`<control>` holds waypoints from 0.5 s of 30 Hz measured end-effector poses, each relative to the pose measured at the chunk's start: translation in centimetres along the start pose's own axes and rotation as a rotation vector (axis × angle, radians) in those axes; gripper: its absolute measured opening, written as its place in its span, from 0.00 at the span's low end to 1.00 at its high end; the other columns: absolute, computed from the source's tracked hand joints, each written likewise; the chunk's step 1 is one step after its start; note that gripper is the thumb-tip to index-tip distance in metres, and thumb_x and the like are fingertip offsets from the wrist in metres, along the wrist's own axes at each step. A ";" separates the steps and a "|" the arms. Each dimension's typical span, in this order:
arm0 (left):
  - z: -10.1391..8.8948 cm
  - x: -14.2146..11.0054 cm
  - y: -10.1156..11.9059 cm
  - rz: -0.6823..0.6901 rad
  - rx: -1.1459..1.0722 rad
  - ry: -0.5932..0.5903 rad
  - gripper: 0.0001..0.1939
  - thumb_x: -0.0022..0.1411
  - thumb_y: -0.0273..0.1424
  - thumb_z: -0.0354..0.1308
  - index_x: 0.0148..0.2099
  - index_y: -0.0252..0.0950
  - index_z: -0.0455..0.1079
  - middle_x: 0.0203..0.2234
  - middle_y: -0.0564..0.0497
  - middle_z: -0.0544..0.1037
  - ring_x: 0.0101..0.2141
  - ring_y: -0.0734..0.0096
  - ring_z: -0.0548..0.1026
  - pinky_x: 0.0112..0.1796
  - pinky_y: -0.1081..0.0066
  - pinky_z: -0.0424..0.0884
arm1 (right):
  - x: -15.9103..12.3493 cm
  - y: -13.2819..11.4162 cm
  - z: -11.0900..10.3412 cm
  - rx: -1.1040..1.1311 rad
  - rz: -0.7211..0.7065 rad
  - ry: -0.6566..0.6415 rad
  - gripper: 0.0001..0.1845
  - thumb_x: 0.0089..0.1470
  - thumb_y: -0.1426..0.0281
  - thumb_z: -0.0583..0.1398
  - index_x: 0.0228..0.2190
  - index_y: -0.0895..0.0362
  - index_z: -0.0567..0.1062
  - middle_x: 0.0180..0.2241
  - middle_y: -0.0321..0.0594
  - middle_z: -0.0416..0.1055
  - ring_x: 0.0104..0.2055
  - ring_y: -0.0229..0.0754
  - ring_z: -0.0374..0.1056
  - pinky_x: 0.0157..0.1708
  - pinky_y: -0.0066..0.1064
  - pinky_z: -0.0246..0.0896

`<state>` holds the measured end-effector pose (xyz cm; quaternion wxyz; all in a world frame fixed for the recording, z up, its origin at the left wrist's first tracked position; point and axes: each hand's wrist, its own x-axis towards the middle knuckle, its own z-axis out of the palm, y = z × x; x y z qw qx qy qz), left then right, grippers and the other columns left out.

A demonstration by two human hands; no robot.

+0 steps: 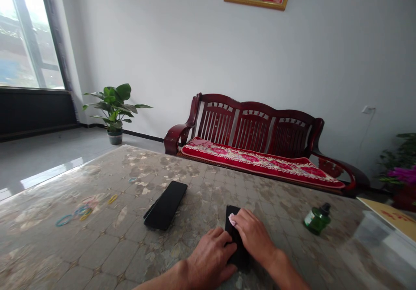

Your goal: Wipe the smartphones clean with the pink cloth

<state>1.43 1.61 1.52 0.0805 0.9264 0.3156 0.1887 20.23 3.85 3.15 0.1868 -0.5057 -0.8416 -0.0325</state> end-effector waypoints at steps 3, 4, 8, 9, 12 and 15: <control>0.1 0.0 -0.1 0.006 -0.010 0.012 0.11 0.60 0.36 0.65 0.41 0.39 0.69 0.42 0.52 0.74 0.43 0.61 0.70 0.47 0.65 0.69 | -1.3 -0.6 0.0 -0.040 -0.064 -0.013 0.10 0.64 0.78 0.54 0.37 0.53 0.73 0.34 0.37 0.69 0.38 0.42 0.65 0.38 0.31 0.57; 0.1 0.0 -0.1 0.010 -0.014 0.012 0.11 0.60 0.36 0.65 0.42 0.39 0.69 0.43 0.52 0.74 0.43 0.61 0.70 0.47 0.65 0.68 | -1.5 -0.6 0.0 -0.052 -0.078 -0.010 0.10 0.64 0.77 0.54 0.38 0.53 0.73 0.34 0.37 0.68 0.38 0.43 0.64 0.38 0.32 0.56; -0.1 0.0 0.0 0.010 -0.014 -0.003 0.10 0.61 0.36 0.63 0.42 0.39 0.70 0.41 0.50 0.74 0.42 0.61 0.70 0.45 0.65 0.69 | -0.6 -0.1 0.7 -0.084 -0.059 0.035 0.10 0.64 0.77 0.54 0.39 0.52 0.73 0.34 0.37 0.69 0.38 0.43 0.65 0.38 0.32 0.56; -0.1 -0.1 0.0 0.008 -0.011 -0.004 0.10 0.61 0.36 0.63 0.42 0.39 0.70 0.40 0.50 0.74 0.42 0.61 0.70 0.45 0.65 0.69 | -0.1 0.1 0.9 -0.096 -0.037 0.046 0.11 0.64 0.77 0.53 0.39 0.52 0.74 0.34 0.38 0.69 0.39 0.43 0.65 0.39 0.32 0.56; -0.1 -0.1 0.0 0.009 -0.011 0.004 0.10 0.60 0.37 0.64 0.42 0.39 0.70 0.40 0.51 0.74 0.41 0.61 0.70 0.44 0.65 0.69 | 1.6 0.9 1.3 -0.130 0.026 0.057 0.13 0.65 0.77 0.52 0.39 0.52 0.75 0.35 0.39 0.70 0.40 0.43 0.66 0.40 0.32 0.57; -0.2 -0.1 -0.1 0.003 -0.014 0.004 0.10 0.61 0.37 0.64 0.42 0.39 0.70 0.40 0.51 0.74 0.41 0.61 0.70 0.44 0.65 0.69 | 2.1 0.9 1.2 -0.114 0.042 0.041 0.13 0.65 0.77 0.52 0.39 0.52 0.75 0.35 0.38 0.70 0.40 0.42 0.66 0.40 0.31 0.56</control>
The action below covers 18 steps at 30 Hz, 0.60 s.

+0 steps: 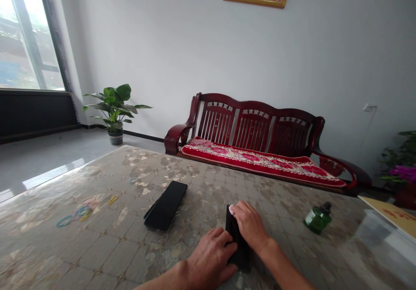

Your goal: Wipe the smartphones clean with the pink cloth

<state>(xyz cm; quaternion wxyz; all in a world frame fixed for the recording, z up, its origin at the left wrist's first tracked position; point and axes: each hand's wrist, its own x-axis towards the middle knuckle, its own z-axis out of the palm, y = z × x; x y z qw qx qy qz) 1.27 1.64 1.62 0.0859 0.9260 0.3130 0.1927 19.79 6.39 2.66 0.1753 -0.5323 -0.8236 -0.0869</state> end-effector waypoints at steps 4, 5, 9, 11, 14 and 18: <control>-0.1 0.1 -0.1 0.013 -0.010 -0.009 0.10 0.60 0.36 0.64 0.42 0.39 0.70 0.41 0.51 0.75 0.42 0.61 0.70 0.44 0.65 0.69 | -1.2 -0.9 -0.6 0.037 -0.066 -0.039 0.10 0.64 0.77 0.54 0.36 0.54 0.73 0.35 0.37 0.69 0.39 0.42 0.64 0.38 0.31 0.55; -0.1 0.1 -0.1 0.018 -0.012 -0.009 0.10 0.60 0.36 0.65 0.42 0.39 0.70 0.41 0.51 0.75 0.43 0.61 0.70 0.45 0.65 0.69 | -1.6 -1.1 -0.7 0.037 -0.087 -0.048 0.09 0.64 0.77 0.55 0.36 0.54 0.73 0.35 0.37 0.69 0.39 0.43 0.64 0.38 0.31 0.55; -0.1 0.1 0.0 0.010 -0.010 -0.009 0.11 0.60 0.36 0.65 0.43 0.39 0.70 0.41 0.51 0.75 0.42 0.60 0.70 0.45 0.65 0.70 | -1.5 -1.3 -0.5 0.026 -0.111 -0.034 0.09 0.64 0.77 0.55 0.37 0.54 0.73 0.35 0.37 0.69 0.39 0.43 0.63 0.39 0.32 0.54; -0.2 0.0 0.1 0.002 -0.012 -0.015 0.11 0.60 0.36 0.64 0.43 0.39 0.70 0.40 0.51 0.75 0.42 0.60 0.70 0.45 0.65 0.70 | -0.5 -0.9 -0.2 0.024 -0.078 -0.010 0.10 0.64 0.77 0.54 0.36 0.54 0.73 0.35 0.37 0.70 0.39 0.43 0.64 0.40 0.31 0.55; -0.2 -0.1 0.1 0.000 -0.022 -0.019 0.11 0.61 0.36 0.64 0.44 0.39 0.70 0.41 0.51 0.75 0.42 0.60 0.70 0.45 0.64 0.70 | 1.3 -0.5 0.2 0.028 -0.038 0.002 0.12 0.63 0.79 0.53 0.35 0.53 0.74 0.34 0.38 0.70 0.40 0.42 0.65 0.40 0.31 0.56; -0.2 -0.1 0.1 -0.006 -0.031 -0.017 0.12 0.61 0.36 0.64 0.46 0.40 0.70 0.42 0.51 0.75 0.43 0.60 0.70 0.46 0.64 0.70 | 1.6 -0.9 -0.2 0.038 -0.064 -0.027 0.13 0.63 0.80 0.53 0.33 0.53 0.74 0.34 0.37 0.70 0.40 0.41 0.65 0.39 0.29 0.56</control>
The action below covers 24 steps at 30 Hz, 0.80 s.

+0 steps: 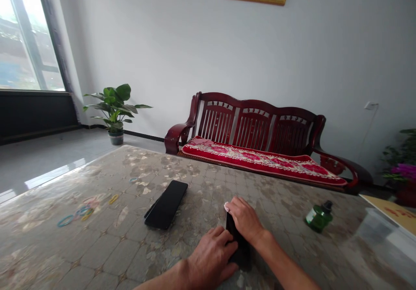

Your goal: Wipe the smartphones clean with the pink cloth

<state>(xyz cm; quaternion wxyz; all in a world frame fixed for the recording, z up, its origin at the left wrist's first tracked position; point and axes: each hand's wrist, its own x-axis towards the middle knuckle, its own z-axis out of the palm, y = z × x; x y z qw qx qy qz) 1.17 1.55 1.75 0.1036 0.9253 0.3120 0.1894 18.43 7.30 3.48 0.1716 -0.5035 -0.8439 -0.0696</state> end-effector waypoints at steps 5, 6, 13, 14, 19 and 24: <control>0.3 0.1 -0.2 0.020 -0.005 0.017 0.12 0.61 0.36 0.64 0.45 0.40 0.71 0.44 0.50 0.74 0.47 0.59 0.69 0.51 0.62 0.67 | -2.3 -1.2 -1.2 0.046 -0.136 -0.071 0.10 0.64 0.76 0.54 0.34 0.53 0.73 0.35 0.36 0.69 0.40 0.41 0.64 0.39 0.30 0.55; 0.3 0.1 -0.1 0.025 -0.004 0.022 0.12 0.61 0.36 0.64 0.45 0.40 0.71 0.45 0.50 0.74 0.48 0.59 0.69 0.51 0.62 0.67 | -2.5 -1.2 -1.3 0.053 -0.142 -0.073 0.10 0.64 0.76 0.54 0.35 0.53 0.73 0.35 0.36 0.70 0.40 0.42 0.64 0.39 0.30 0.55; 0.0 0.0 0.2 -0.003 0.033 0.001 0.12 0.61 0.36 0.63 0.46 0.40 0.70 0.41 0.50 0.75 0.42 0.60 0.70 0.44 0.63 0.70 | -1.6 0.6 -0.6 0.075 0.055 0.007 0.15 0.66 0.77 0.50 0.33 0.54 0.73 0.35 0.38 0.70 0.38 0.40 0.65 0.41 0.30 0.57; 0.0 0.0 0.2 -0.004 0.036 0.005 0.12 0.61 0.36 0.63 0.45 0.40 0.70 0.41 0.50 0.75 0.42 0.60 0.71 0.44 0.63 0.70 | -1.7 0.6 -0.7 0.078 0.055 0.001 0.14 0.66 0.77 0.50 0.33 0.54 0.73 0.35 0.38 0.70 0.39 0.40 0.65 0.40 0.30 0.57; 0.3 0.1 0.1 0.000 0.034 0.036 0.11 0.60 0.36 0.64 0.44 0.40 0.71 0.41 0.51 0.75 0.42 0.61 0.71 0.45 0.64 0.69 | -4.2 -0.5 -2.3 0.124 -0.080 -0.082 0.12 0.64 0.77 0.52 0.35 0.53 0.73 0.35 0.37 0.69 0.40 0.41 0.65 0.38 0.30 0.57; 0.2 0.2 -0.1 0.004 0.025 0.053 0.09 0.61 0.36 0.63 0.44 0.40 0.73 0.41 0.51 0.76 0.41 0.61 0.72 0.44 0.65 0.69 | -6.0 0.0 -1.8 0.176 -0.065 -0.007 0.12 0.67 0.73 0.50 0.39 0.52 0.73 0.35 0.38 0.69 0.39 0.42 0.66 0.40 0.31 0.60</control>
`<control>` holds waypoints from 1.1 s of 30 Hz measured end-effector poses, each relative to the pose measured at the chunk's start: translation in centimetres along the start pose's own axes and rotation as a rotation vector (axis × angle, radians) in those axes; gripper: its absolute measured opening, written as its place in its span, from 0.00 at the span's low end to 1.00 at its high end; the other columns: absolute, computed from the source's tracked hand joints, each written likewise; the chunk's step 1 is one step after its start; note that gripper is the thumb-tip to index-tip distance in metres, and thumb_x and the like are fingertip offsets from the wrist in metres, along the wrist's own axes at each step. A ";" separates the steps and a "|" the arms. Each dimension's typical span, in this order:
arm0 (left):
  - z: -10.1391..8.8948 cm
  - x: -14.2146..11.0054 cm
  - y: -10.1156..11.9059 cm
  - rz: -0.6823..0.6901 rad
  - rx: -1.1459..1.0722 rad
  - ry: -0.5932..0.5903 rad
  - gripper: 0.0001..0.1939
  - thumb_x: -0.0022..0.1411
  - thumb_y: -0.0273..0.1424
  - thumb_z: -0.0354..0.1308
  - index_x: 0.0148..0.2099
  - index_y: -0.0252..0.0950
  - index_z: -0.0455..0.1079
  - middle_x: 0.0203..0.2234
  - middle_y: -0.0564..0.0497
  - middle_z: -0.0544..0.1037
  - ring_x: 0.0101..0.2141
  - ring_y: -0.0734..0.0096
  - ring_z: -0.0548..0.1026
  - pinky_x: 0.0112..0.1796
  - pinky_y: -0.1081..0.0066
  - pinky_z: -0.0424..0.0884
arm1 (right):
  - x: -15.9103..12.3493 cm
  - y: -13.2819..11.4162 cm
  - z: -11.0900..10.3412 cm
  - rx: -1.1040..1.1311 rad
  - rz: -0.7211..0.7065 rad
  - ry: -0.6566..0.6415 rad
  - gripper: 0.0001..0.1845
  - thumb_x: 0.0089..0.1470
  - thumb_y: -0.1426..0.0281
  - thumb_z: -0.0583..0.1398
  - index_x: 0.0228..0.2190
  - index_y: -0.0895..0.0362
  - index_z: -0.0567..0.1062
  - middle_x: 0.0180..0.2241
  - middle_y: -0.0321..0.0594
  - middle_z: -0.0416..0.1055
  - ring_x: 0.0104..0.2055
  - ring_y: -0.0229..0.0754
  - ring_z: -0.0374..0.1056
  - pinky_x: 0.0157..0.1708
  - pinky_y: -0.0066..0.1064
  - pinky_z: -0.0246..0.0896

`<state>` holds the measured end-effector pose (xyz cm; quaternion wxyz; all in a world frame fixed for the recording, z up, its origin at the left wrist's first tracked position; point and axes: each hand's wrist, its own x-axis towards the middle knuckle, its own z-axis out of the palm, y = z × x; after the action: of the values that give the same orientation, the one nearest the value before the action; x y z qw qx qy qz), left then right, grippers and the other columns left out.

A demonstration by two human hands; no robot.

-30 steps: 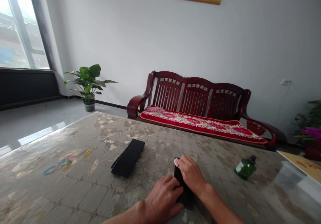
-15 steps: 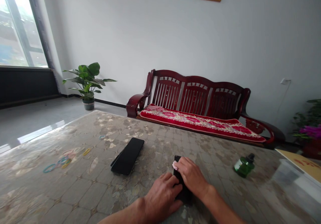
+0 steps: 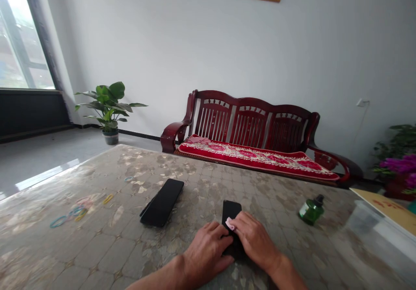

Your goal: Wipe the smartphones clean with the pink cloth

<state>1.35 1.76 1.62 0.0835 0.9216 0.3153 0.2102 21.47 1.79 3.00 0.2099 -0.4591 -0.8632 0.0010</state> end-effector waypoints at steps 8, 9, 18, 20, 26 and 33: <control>-0.5 0.2 -1.5 -0.068 -0.069 0.033 0.10 0.66 0.25 0.55 0.47 0.41 0.74 0.39 0.51 0.77 0.41 0.65 0.73 0.46 0.67 0.68 | 0.0 2.5 2.5 0.012 0.141 0.244 0.13 0.68 0.70 0.50 0.41 0.51 0.74 0.36 0.39 0.71 0.40 0.42 0.69 0.41 0.32 0.63; -0.6 0.3 -1.7 -0.072 -0.054 0.026 0.12 0.65 0.24 0.54 0.48 0.41 0.73 0.39 0.51 0.77 0.41 0.65 0.73 0.47 0.66 0.68 | 0.0 2.5 2.6 0.018 0.151 0.266 0.13 0.68 0.69 0.49 0.41 0.51 0.74 0.36 0.39 0.71 0.40 0.42 0.69 0.40 0.32 0.64; -2.5 4.5 -2.8 0.039 0.188 -0.120 0.27 0.55 0.16 0.55 0.55 0.40 0.68 0.52 0.46 0.72 0.52 0.57 0.69 0.53 0.59 0.65 | 0.1 2.8 2.5 0.122 0.246 0.483 0.16 0.69 0.65 0.49 0.42 0.52 0.76 0.38 0.42 0.74 0.41 0.42 0.71 0.42 0.32 0.65; -2.7 5.9 -3.0 0.162 0.249 -0.182 0.31 0.53 0.18 0.60 0.58 0.43 0.65 0.58 0.45 0.67 0.58 0.52 0.63 0.55 0.56 0.63 | 0.0 3.3 2.5 0.168 0.268 0.554 0.16 0.68 0.65 0.50 0.42 0.53 0.76 0.39 0.43 0.74 0.43 0.43 0.71 0.44 0.32 0.65; -3.0 8.8 -3.3 0.321 0.307 -0.422 0.41 0.51 0.24 0.69 0.63 0.53 0.59 0.60 0.46 0.64 0.60 0.50 0.61 0.53 0.55 0.65 | -0.2 5.1 2.9 0.275 0.372 0.678 0.15 0.64 0.61 0.53 0.40 0.54 0.77 0.37 0.42 0.75 0.41 0.44 0.71 0.42 0.33 0.67; -3.8 9.3 -3.4 0.213 0.256 -0.495 0.46 0.41 0.28 0.74 0.61 0.54 0.62 0.58 0.46 0.65 0.59 0.43 0.61 0.53 0.50 0.65 | -0.2 5.1 3.0 0.339 0.407 0.682 0.16 0.63 0.59 0.54 0.39 0.54 0.78 0.37 0.43 0.75 0.41 0.44 0.71 0.43 0.33 0.66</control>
<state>4.46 10.30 7.18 0.0186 0.9758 0.2107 -0.0546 24.52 5.19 -0.77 0.5513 -0.5530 -0.6239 0.0322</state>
